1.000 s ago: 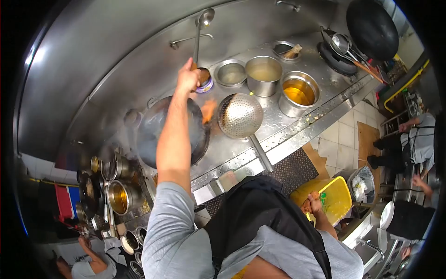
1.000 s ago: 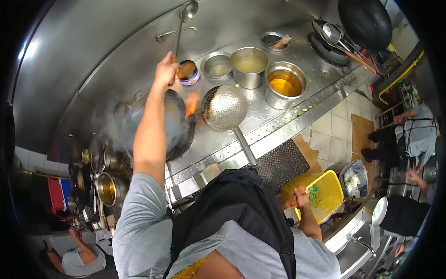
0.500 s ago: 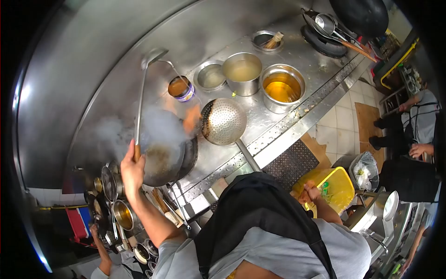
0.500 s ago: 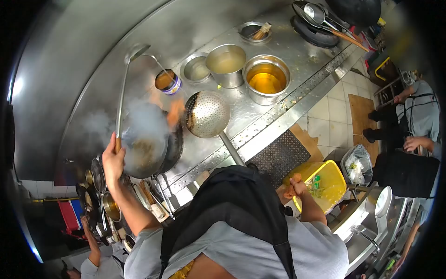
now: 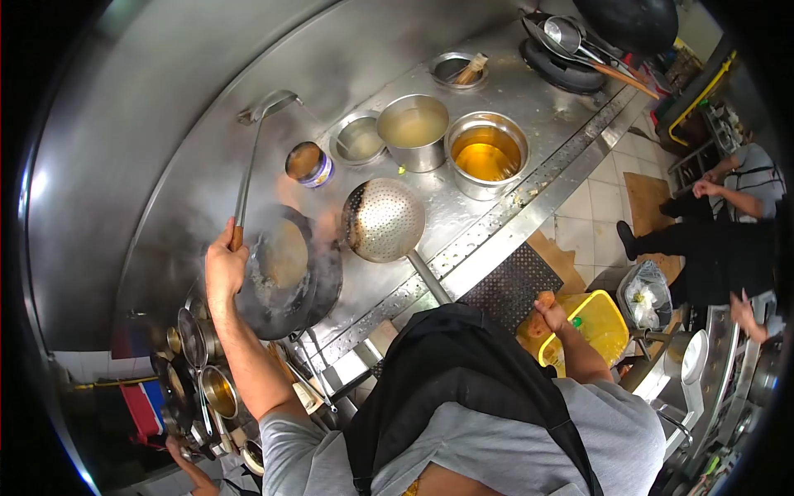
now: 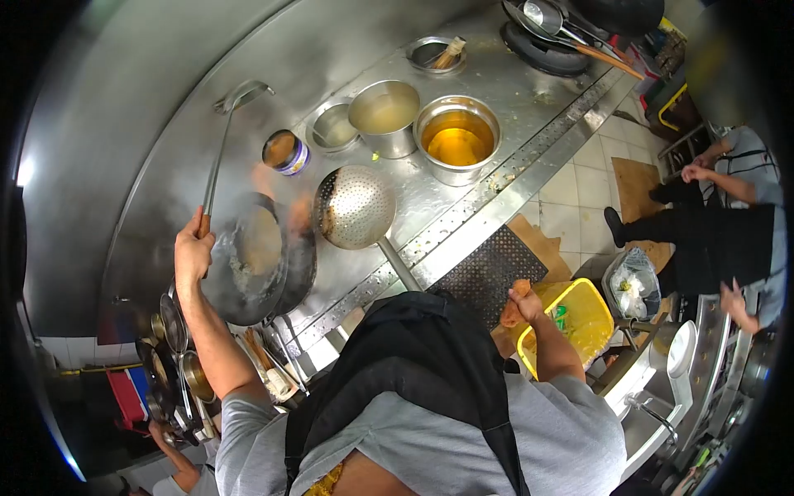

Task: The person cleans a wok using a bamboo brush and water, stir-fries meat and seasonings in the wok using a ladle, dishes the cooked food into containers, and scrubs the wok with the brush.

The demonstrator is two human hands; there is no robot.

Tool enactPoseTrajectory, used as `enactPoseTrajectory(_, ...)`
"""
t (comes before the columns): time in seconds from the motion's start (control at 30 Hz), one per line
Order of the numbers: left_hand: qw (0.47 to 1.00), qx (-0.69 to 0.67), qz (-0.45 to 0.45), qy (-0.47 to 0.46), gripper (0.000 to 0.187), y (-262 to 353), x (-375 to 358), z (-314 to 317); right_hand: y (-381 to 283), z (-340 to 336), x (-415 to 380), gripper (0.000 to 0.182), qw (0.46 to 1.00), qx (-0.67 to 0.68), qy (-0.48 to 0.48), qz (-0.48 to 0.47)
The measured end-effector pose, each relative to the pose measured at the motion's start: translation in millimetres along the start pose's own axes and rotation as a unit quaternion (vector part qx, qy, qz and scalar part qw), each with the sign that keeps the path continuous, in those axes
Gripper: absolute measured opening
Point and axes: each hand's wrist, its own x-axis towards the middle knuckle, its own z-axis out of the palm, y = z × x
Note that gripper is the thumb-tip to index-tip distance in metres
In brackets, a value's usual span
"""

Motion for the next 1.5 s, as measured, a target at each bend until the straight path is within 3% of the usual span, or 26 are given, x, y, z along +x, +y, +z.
enactPoseTrajectory(0.13,1.000,-0.010,0.009,0.005,0.061,-7.2,3.5,6.2,-2.2,-8.0,-34.5,0.062,0.998,-0.010,-0.012,0.069)
enactPoseTrajectory(0.2,1.000,-0.004,0.008,0.012,0.061,-5.9,0.8,10.4,29.0,-16.7,-28.7,0.063,0.996,-0.082,-0.008,0.035)
enactPoseTrajectory(0.27,1.000,0.000,0.009,0.016,0.061,-4.4,-1.9,16.4,16.3,-20.6,-48.4,0.066,0.993,-0.093,0.021,0.074)
enactPoseTrajectory(0.37,0.997,-0.073,0.023,0.027,0.059,-12.3,-13.5,39.3,14.6,-29.8,-58.0,0.066,0.992,-0.072,0.026,0.102)
enactPoseTrajectory(0.43,0.988,-0.151,0.025,0.015,0.056,-29.9,-31.8,88.9,14.3,-34.8,-60.4,0.065,0.989,-0.094,0.022,0.112)
enactPoseTrajectory(0.5,0.965,-0.262,0.001,0.007,0.054,-23.6,-59.3,166.9,11.4,-32.3,-71.4,0.060,0.997,0.044,0.038,0.044)
enactPoseTrajectory(0.53,0.944,-0.328,-0.029,0.004,0.054,-13.5,-72.4,205.6,16.0,-30.7,-74.5,0.060,0.997,0.043,0.044,0.045)
enactPoseTrajectory(0.6,0.933,-0.357,0.042,0.006,0.058,-28.9,-32.4,293.8,30.5,-37.7,-80.7,0.058,0.996,-0.025,0.075,0.036)
enactPoseTrajectory(0.67,0.930,-0.357,-0.041,-0.082,0.058,24.7,-1.1,306.2,27.9,-48.2,-99.3,0.056,0.994,-0.065,0.082,0.037)
enactPoseTrajectory(0.73,0.977,-0.211,-0.017,-0.028,0.050,22.9,73.8,386.0,39.2,-48.5,-116.1,0.054,0.993,0.004,0.106,0.054)
enactPoseTrajectory(0.8,0.982,-0.167,-0.058,-0.062,0.037,44.8,130.3,419.6,36.3,-56.0,-141.2,0.052,0.989,0.036,0.120,0.076)
enactPoseTrajectory(0.83,0.924,-0.325,-0.152,-0.135,0.026,61.8,146.6,420.6,36.2,-59.0,-155.5,0.052,0.987,0.024,0.135,0.082)
enactPoseTrajectory(0.87,0.825,-0.469,-0.240,-0.206,0.016,79.1,158.5,421.6,39.4,-62.9,-170.1,0.052,0.985,0.012,0.151,0.087)
enactPoseTrajectory(0.9,0.821,-0.474,-0.238,-0.213,0.016,92.1,170.5,425.1,72.2,-68.2,-172.1,0.052,0.983,-0.005,0.177,0.053)
enactPoseTrajectory(0.97,0.546,-0.762,-0.277,-0.212,0.009,99.7,184.6,425.6,73.7,-67.5,-199.6,0.052,0.979,0.022,0.182,0.088)
enactPoseTrajectory(1.0,0.543,-0.765,-0.278,-0.208,0.009,98.4,181.2,420.7,75.7,-67.0,-209.2,0.052,0.975,0.050,0.177,0.124)
enactPoseTrajectory(1.07,0.321,-0.897,-0.186,-0.239,0.015,96.4,169.1,400.9,89.6,-65.2,-222.4,0.052,0.979,0.033,0.166,0.117)
enactPoseTrajectory(1.13,0.199,-0.939,-0.135,-0.245,0.010,88.3,144.1,385.8,93.4,-62.5,-223.8,0.051,0.983,0.013,0.146,0.111)
enactPoseTrajectory(1.2,0.155,-0.946,-0.117,-0.258,0.009,74.7,122.1,370.1,90.3,-58.4,-216.9,0.053,0.965,-0.039,0.145,0.215)
enactPoseTrajectory(1.23,0.150,-0.947,-0.123,-0.257,0.008,68.2,109.3,359.7,83.5,-56.1,-208.2,0.053,0.968,-0.055,0.129,0.209)
enactPoseTrajectory(1.33,0.128,-0.945,-0.131,-0.270,0.005,46.5,59.7,309.9,64.0,-38.5,-171.5,0.057,0.992,-0.087,0.076,0.056)
enactPoseTrajectory(1.37,0.120,-0.943,-0.127,-0.284,0.004,35.3,46.4,295.4,52.3,-30.4,-158.0,0.057,0.992,-0.102,0.051,0.052)
enactPoseTrajectory(1.4,0.113,-0.938,-0.123,-0.303,0.004,22.9,35.2,279.8,17.1,-11.9,-148.9,0.049,0.985,-0.159,0.050,-0.050)
enactPoseTrajectory(1.43,0.128,-0.933,-0.130,-0.311,0.005,11.6,22.4,258.1,-21.5,11.1,-142.0,0.041,0.965,-0.207,0.052,-0.155)
enactPoseTrajectory(1.5,0.178,-0.926,-0.136,-0.305,0.010,-7.7,-9.9,215.8,-106.3,66.5,-142.5,0.050,0.969,-0.133,-0.028,-0.208)
